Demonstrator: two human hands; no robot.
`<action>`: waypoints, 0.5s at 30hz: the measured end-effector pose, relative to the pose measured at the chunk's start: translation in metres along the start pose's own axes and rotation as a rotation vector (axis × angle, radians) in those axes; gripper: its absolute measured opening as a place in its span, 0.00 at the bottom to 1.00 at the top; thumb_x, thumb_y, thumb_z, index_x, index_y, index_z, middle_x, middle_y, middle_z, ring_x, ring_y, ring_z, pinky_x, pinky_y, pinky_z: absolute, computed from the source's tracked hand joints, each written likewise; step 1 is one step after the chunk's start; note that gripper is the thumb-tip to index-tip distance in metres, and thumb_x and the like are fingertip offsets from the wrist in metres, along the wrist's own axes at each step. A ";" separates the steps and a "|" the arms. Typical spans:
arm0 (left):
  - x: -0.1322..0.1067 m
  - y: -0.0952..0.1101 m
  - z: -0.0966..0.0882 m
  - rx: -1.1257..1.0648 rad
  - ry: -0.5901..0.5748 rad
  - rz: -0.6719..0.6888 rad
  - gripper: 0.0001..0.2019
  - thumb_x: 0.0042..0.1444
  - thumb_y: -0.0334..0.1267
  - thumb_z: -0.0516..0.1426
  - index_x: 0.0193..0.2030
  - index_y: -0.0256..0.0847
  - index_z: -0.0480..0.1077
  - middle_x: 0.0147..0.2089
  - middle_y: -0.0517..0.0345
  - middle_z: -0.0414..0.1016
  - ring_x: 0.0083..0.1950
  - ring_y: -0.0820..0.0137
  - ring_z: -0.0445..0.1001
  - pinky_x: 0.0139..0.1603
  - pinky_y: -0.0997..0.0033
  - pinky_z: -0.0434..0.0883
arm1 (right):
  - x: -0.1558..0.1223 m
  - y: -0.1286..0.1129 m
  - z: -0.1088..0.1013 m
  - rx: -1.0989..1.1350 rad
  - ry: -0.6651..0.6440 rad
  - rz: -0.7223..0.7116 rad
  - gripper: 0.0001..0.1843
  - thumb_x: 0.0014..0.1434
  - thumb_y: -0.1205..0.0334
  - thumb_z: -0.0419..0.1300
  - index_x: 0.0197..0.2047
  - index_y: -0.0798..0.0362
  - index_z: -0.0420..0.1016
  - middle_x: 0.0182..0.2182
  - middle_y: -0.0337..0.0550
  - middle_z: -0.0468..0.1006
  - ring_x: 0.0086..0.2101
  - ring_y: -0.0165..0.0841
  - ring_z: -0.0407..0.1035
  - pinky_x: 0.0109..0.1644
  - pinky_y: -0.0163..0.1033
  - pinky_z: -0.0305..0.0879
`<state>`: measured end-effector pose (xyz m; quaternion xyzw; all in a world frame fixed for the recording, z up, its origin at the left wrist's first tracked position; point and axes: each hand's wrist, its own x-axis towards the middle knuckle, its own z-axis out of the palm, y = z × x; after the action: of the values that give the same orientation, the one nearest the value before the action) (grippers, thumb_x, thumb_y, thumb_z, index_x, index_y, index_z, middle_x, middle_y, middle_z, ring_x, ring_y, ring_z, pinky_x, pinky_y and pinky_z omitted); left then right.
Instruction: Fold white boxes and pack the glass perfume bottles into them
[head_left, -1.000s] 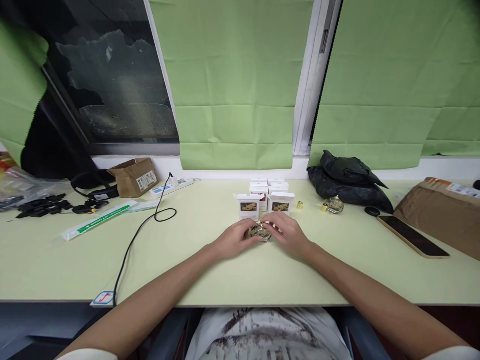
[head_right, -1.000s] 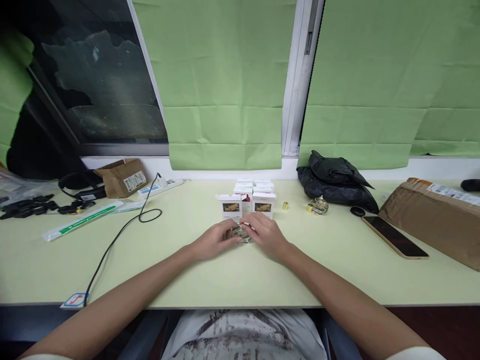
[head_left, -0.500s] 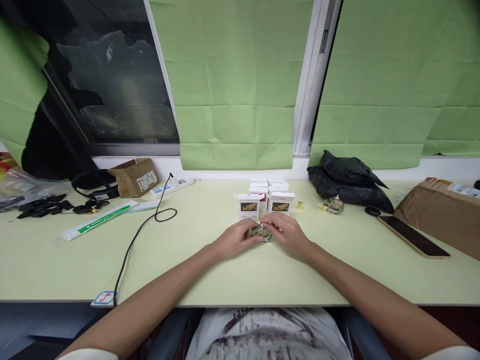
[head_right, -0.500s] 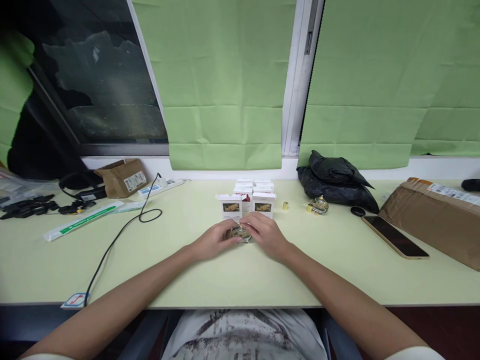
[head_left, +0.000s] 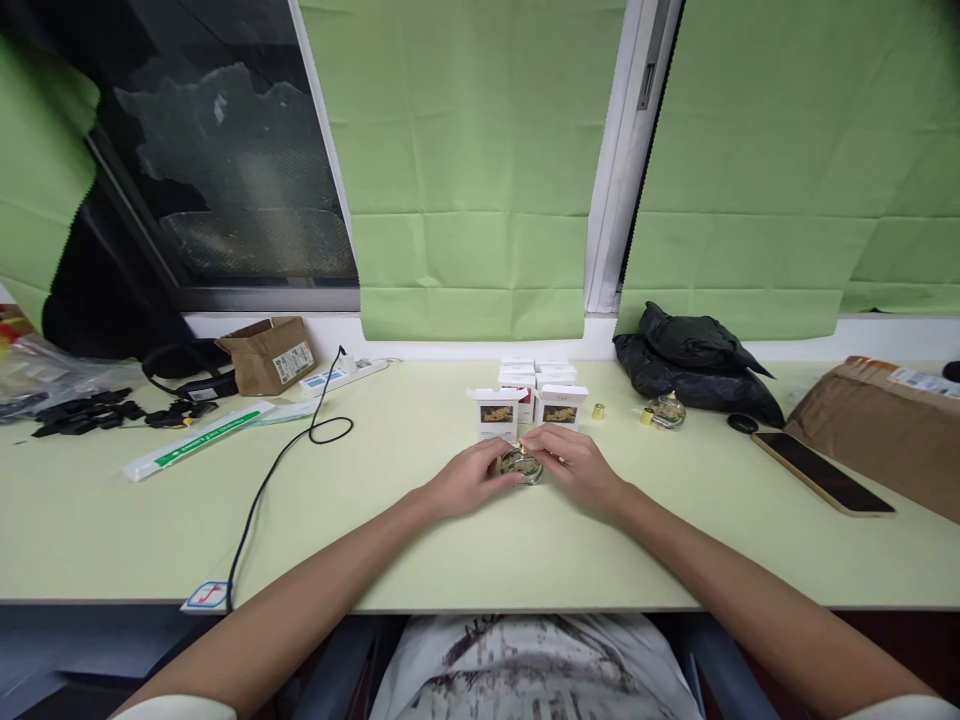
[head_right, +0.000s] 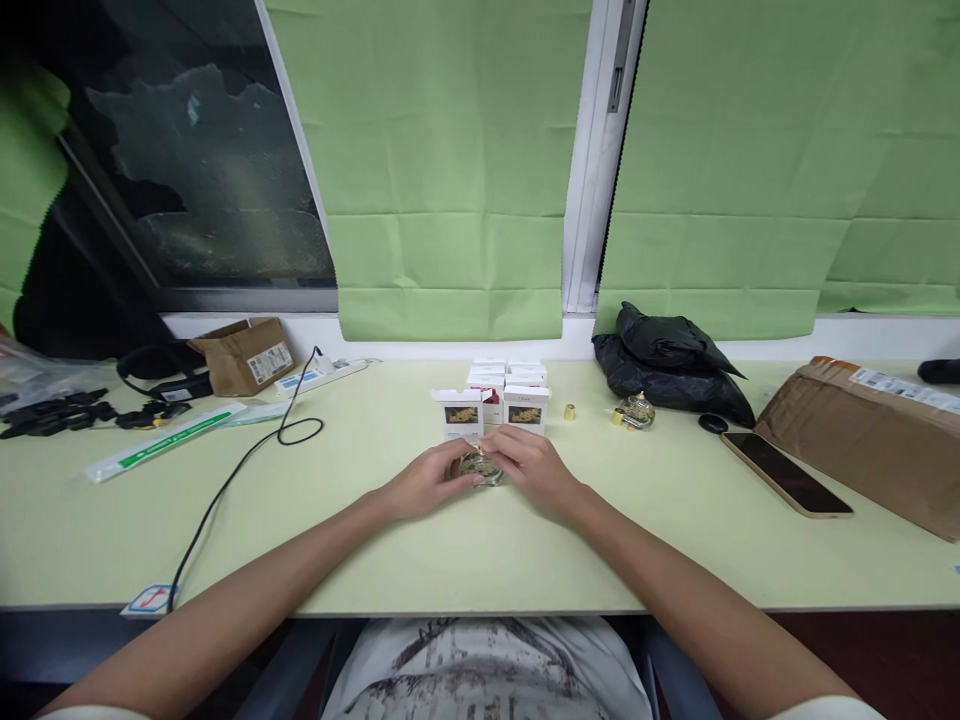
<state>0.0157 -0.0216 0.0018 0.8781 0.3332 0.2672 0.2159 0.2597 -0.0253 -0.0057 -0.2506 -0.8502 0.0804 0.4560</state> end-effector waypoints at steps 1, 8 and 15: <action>0.000 0.000 0.000 0.004 -0.002 -0.002 0.23 0.69 0.55 0.58 0.63 0.46 0.73 0.45 0.54 0.78 0.42 0.64 0.73 0.44 0.67 0.69 | 0.001 0.001 -0.001 0.006 -0.012 0.002 0.11 0.75 0.63 0.55 0.53 0.45 0.78 0.47 0.47 0.82 0.46 0.38 0.78 0.51 0.44 0.76; 0.000 -0.001 0.000 -0.002 -0.003 0.007 0.22 0.69 0.55 0.57 0.62 0.44 0.73 0.45 0.53 0.77 0.43 0.63 0.73 0.44 0.66 0.69 | 0.009 0.000 -0.010 -0.015 -0.121 0.021 0.11 0.75 0.61 0.55 0.51 0.46 0.79 0.43 0.46 0.82 0.41 0.37 0.76 0.46 0.43 0.74; 0.000 -0.001 0.001 -0.011 0.000 0.005 0.24 0.69 0.56 0.57 0.62 0.44 0.73 0.45 0.53 0.77 0.42 0.63 0.72 0.43 0.66 0.70 | 0.013 -0.006 -0.012 -0.052 -0.135 0.047 0.11 0.75 0.60 0.54 0.46 0.46 0.79 0.38 0.45 0.79 0.36 0.36 0.72 0.38 0.39 0.69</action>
<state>0.0158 -0.0206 0.0007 0.8777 0.3295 0.2696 0.2198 0.2618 -0.0257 0.0130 -0.2764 -0.8747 0.0856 0.3889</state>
